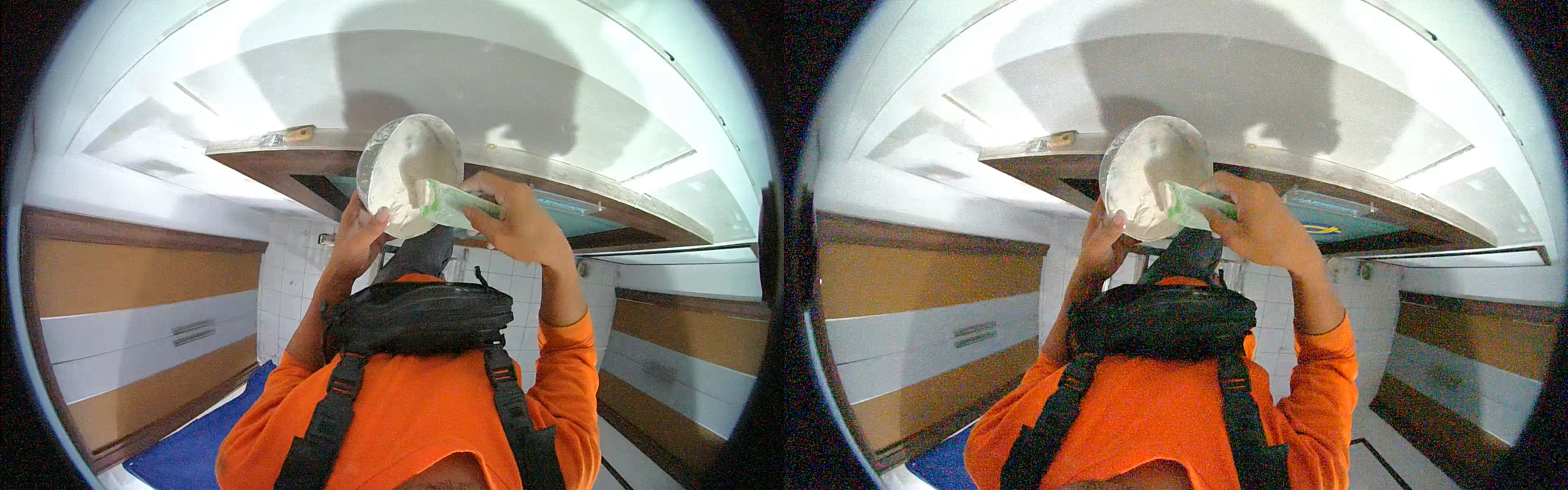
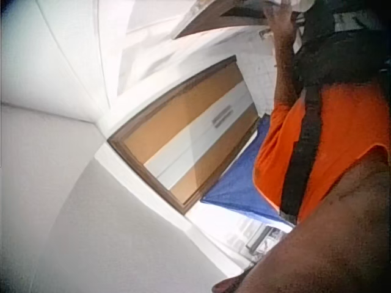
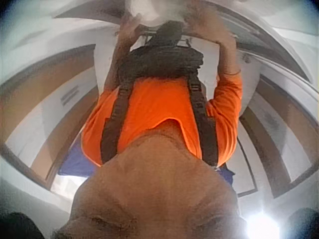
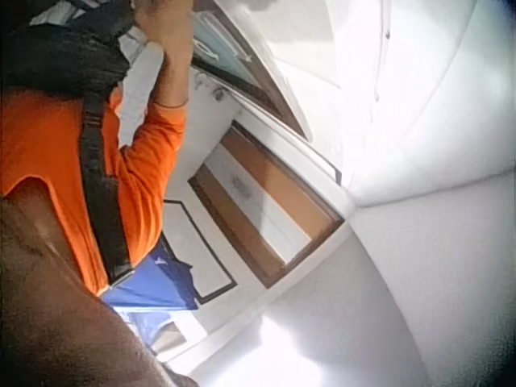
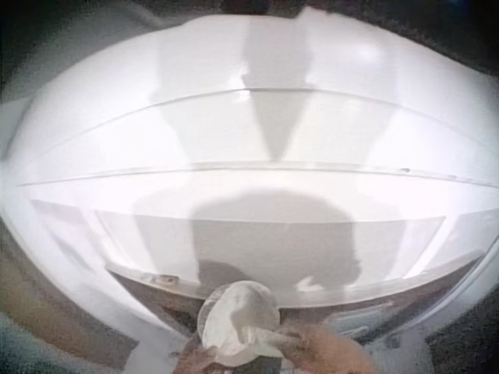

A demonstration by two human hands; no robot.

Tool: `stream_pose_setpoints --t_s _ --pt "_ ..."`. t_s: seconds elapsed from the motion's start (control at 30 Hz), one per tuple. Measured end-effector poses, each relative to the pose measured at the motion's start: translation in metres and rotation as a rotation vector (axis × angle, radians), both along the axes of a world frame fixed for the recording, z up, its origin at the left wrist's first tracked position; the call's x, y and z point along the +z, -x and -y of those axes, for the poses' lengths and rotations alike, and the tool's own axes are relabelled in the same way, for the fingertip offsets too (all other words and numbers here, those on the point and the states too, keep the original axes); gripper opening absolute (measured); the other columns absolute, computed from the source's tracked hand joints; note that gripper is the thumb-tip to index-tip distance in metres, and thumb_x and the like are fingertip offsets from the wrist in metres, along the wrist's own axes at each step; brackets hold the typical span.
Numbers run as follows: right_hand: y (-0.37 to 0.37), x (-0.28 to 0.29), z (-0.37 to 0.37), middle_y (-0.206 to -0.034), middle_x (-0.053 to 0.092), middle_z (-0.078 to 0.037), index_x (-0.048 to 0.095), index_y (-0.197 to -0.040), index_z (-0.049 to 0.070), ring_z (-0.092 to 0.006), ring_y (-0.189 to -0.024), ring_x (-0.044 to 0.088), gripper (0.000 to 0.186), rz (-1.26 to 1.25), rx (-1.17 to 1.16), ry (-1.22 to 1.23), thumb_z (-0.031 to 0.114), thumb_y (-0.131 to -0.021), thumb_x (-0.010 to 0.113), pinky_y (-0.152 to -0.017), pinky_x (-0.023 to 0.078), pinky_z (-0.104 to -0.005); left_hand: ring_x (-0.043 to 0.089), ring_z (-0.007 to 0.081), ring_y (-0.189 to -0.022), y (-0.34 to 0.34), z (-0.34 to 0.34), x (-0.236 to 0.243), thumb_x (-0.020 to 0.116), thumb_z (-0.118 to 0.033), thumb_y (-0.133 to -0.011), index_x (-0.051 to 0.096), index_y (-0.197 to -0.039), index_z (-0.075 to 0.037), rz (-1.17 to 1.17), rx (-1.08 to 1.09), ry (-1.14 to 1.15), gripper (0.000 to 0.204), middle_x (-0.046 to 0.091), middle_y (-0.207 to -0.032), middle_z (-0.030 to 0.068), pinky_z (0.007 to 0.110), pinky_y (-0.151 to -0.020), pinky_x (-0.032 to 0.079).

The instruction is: The person applies plaster to a ceiling joint using a putty knife, repeatedly loading the tool from a bowl and smoothing the compound along the edge.

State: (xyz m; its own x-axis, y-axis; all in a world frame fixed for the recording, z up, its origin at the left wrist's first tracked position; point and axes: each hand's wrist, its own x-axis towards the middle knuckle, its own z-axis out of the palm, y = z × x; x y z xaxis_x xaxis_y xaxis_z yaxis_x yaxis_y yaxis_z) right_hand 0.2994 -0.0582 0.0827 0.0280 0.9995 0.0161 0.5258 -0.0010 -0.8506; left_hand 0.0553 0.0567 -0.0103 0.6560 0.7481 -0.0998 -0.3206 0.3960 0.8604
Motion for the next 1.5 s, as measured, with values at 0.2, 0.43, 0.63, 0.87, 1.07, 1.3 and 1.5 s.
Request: stream_pose_setpoints --t_s 0.2,0.43,0.63,0.87,1.07,1.3,1.5 --pt "-0.005 -0.011 -0.014 -0.102 0.067 -0.015 0.052 -0.126 -0.005 -0.0170 -0.075 0.072 0.033 -0.202 -0.084 0.082 0.003 -0.096 0.060 -0.052 0.061 -0.0291 0.053 0.0273 -0.132 -0.001 0.002 -0.007 0.077 -0.017 -0.089 0.031 -0.152 0.001 0.097 0.026 0.012 0.080 0.051 -0.144 0.0157 0.041 -0.113 0.041" --pt "-0.009 -0.012 -0.022 -0.102 0.070 -0.015 0.053 -0.128 0.000 -0.0224 -0.074 0.075 0.034 -0.458 -0.164 0.295 0.009 -0.096 0.059 -0.052 0.062 -0.0324 0.053 0.0261 -0.131 0.001 0.004 -0.024 0.088 -0.028 -0.078 0.035 -0.149 0.001 -0.083 0.077 -0.238 0.094 0.053 -0.142 0.0149 0.040 -0.113 0.040" --pt "-0.003 -0.015 -0.031 -0.100 0.070 -0.019 0.050 -0.131 -0.007 -0.0222 -0.072 0.074 0.040 -0.555 -0.181 0.324 0.006 -0.094 0.061 -0.049 0.057 -0.0290 0.054 0.0251 -0.129 0.001 0.003 -0.019 0.090 -0.030 -0.076 0.038 -0.147 0.001 -0.139 0.006 -0.336 0.093 0.055 -0.140 0.0146 0.040 -0.111 0.042" --pt "0.006 -0.029 -0.037 -0.098 0.072 -0.019 0.051 -0.129 -0.006 -0.0243 -0.075 0.075 0.038 -0.602 -0.162 0.269 0.007 -0.095 0.061 -0.049 0.059 -0.0283 0.055 0.0239 -0.127 -0.001 0.009 -0.024 0.089 -0.027 -0.078 0.040 -0.147 0.001 -0.162 0.028 -0.306 0.089 0.056 -0.138 0.0141 0.040 -0.110 0.042" --pt "0.019 -0.052 -0.036 -0.099 0.073 -0.018 0.051 -0.130 -0.004 -0.0245 -0.075 0.076 0.038 -0.625 -0.203 0.197 0.008 -0.096 0.063 -0.050 0.059 -0.0284 0.056 0.0241 -0.125 -0.001 0.002 -0.034 0.088 -0.027 -0.079 0.041 -0.146 0.000 -0.312 -0.038 -0.369 0.086 0.057 -0.137 0.0144 0.039 -0.108 0.043" --pt "0.018 -0.046 -0.034 -0.097 0.073 -0.017 0.052 -0.130 -0.002 -0.0234 -0.075 0.076 0.038 -0.827 -0.159 0.224 0.009 -0.096 0.065 -0.052 0.060 -0.0285 0.054 0.0240 -0.126 0.012 0.004 -0.049 0.085 -0.024 -0.081 0.041 -0.147 0.000 -0.290 0.036 -0.341 0.083 0.057 -0.136 0.0152 0.039 -0.108 0.043" --pt "0.004 -0.043 -0.023 -0.108 0.071 -0.019 0.049 -0.136 0.001 -0.0296 -0.084 0.075 0.041 -1.069 -0.069 0.108 0.012 -0.099 0.063 -0.058 0.062 -0.0329 0.050 0.0359 -0.134 0.031 -0.007 -0.089 0.072 -0.024 -0.088 0.025 -0.154 -0.005 -0.012 0.064 -0.124 0.084 0.043 -0.150 0.0193 0.051 -0.111 0.045"
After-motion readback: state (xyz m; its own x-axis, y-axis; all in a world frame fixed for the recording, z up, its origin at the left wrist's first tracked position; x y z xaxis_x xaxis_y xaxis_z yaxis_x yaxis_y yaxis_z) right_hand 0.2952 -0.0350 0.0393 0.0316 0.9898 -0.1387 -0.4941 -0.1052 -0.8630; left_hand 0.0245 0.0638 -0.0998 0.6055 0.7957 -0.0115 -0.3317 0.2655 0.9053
